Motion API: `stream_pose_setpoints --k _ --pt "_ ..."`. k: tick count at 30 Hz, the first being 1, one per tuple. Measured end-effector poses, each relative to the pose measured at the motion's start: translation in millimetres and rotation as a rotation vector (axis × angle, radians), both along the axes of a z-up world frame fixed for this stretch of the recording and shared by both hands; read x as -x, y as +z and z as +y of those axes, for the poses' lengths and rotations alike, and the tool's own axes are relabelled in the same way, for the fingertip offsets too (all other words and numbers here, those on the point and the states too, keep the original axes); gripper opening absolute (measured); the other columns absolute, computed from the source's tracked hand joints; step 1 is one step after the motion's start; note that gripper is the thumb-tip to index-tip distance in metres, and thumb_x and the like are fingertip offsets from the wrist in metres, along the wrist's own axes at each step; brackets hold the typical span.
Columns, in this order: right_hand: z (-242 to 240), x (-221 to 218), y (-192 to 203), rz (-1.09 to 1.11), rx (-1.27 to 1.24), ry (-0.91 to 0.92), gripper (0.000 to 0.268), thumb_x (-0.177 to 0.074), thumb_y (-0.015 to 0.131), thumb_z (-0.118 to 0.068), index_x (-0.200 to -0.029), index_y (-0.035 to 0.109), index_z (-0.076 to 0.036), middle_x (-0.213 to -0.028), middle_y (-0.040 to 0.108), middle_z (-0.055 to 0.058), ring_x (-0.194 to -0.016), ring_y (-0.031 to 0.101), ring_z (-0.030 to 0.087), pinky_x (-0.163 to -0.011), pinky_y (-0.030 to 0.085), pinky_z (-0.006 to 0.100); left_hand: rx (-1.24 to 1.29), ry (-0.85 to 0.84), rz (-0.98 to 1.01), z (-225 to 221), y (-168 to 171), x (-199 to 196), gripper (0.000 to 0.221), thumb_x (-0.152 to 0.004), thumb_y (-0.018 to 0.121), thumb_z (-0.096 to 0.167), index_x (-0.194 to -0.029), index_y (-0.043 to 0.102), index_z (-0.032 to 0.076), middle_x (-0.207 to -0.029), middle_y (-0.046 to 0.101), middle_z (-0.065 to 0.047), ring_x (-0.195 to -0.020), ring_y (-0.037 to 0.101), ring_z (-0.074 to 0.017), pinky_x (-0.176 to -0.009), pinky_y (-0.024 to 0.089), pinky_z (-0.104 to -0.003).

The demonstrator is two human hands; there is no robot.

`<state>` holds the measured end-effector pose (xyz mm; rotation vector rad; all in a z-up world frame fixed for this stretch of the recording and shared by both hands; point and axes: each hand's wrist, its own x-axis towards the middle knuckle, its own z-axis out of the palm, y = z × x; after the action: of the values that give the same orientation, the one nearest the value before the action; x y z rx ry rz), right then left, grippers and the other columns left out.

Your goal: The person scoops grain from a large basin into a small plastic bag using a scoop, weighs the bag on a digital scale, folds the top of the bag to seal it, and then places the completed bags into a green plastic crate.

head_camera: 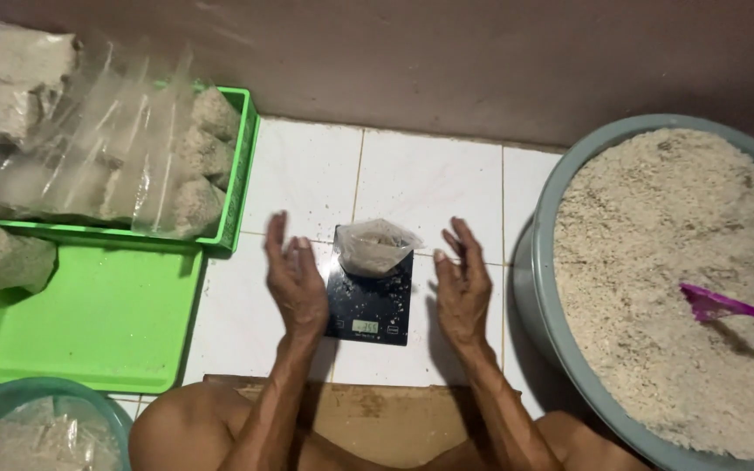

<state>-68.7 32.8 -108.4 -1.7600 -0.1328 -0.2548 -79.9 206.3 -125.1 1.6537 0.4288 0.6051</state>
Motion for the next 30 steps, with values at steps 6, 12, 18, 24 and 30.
stream_pose_setpoints --k 6,12,18,24,30 --pt "16.8 2.4 -22.4 0.052 0.056 -0.015 0.047 -0.095 0.053 -0.005 -0.140 0.043 0.005 -0.141 0.046 0.030 -0.129 0.046 0.048 -0.101 0.050 0.051 -0.092 -0.099 0.012 -10.4 -10.1 2.1 0.050 -0.097 0.048 0.010 -0.146 0.041 0.002 -0.146 0.044 -0.025 -0.136 0.040 -0.0424 -0.109 0.043 -0.047" --pt "27.0 9.0 -21.3 0.172 -0.018 -0.181 0.062 -0.097 0.047 -0.005 -0.152 0.018 0.000 -0.157 0.020 0.026 -0.139 0.033 0.044 -0.111 0.041 0.051 0.055 -0.029 0.128 -10.9 -9.3 0.3 0.051 -0.100 0.036 0.010 -0.147 0.028 -0.007 -0.155 0.026 -0.028 -0.143 0.029 -0.0414 -0.116 0.031 -0.047" --pt "28.1 12.6 -33.7 0.149 0.066 -0.099 0.062 -0.096 0.047 -0.014 -0.150 0.022 0.002 -0.155 0.026 0.027 -0.141 0.030 0.046 -0.114 0.034 0.055 0.003 -0.058 0.081 -8.3 -26.7 1.0 0.054 -0.097 0.039 0.011 -0.148 0.027 -0.001 -0.151 0.034 -0.027 -0.141 0.032 -0.0429 -0.114 0.036 -0.049" --pt "18.3 7.8 -38.5 0.033 0.190 -0.005 0.057 -0.092 0.052 -0.005 -0.146 0.035 0.000 -0.147 0.041 0.024 -0.136 0.038 0.046 -0.110 0.039 0.059 -0.079 -0.201 0.122 -6.7 -6.3 11.0 0.053 -0.097 0.044 0.018 -0.146 0.037 -0.001 -0.148 0.041 -0.026 -0.140 0.035 -0.0435 -0.115 0.033 -0.051" --pt "14.4 -1.1 -45.2 0.061 -0.002 0.113 0.038 -0.093 0.062 -0.012 -0.131 0.060 -0.006 -0.130 0.062 0.014 -0.129 0.053 0.033 -0.104 0.049 0.044 0.051 -0.235 -0.027 -0.9 -17.2 -2.1 0.029 -0.099 0.057 0.019 -0.123 0.065 0.006 -0.120 0.068 -0.016 -0.119 0.061 -0.0351 -0.103 0.048 -0.047"
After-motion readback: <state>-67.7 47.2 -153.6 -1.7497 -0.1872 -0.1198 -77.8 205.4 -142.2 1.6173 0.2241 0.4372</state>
